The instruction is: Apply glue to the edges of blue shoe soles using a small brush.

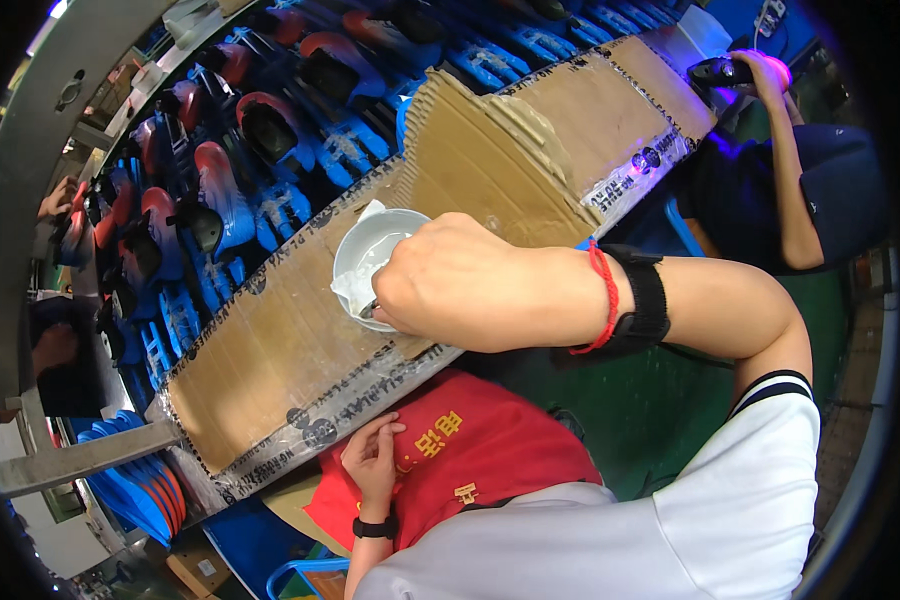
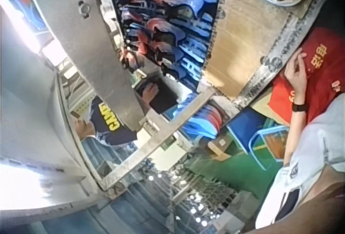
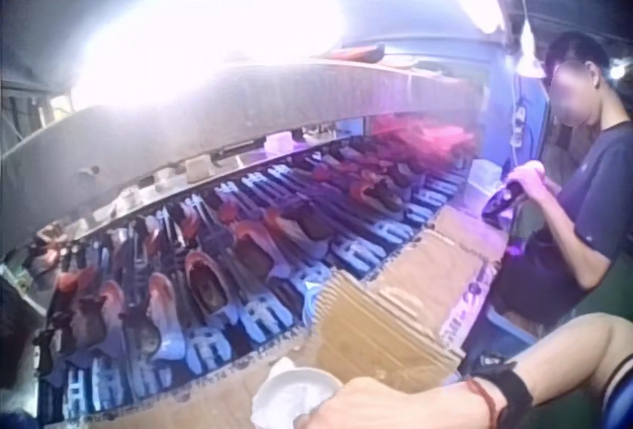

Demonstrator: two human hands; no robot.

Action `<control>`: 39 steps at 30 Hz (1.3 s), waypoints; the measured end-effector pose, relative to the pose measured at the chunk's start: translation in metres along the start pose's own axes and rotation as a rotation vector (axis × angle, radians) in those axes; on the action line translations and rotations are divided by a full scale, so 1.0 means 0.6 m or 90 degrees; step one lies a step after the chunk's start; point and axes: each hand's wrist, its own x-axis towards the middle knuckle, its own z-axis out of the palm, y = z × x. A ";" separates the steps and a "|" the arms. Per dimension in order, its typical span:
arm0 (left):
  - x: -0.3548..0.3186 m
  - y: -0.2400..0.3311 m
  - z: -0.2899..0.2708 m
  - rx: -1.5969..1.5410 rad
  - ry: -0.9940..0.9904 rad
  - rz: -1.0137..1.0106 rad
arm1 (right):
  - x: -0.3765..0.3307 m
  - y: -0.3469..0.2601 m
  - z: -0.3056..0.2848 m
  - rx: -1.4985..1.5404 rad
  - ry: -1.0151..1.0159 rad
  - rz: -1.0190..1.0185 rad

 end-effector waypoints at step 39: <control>-0.003 0.002 0.007 0.026 0.018 0.016 | 0.006 0.007 0.001 0.046 -0.023 0.000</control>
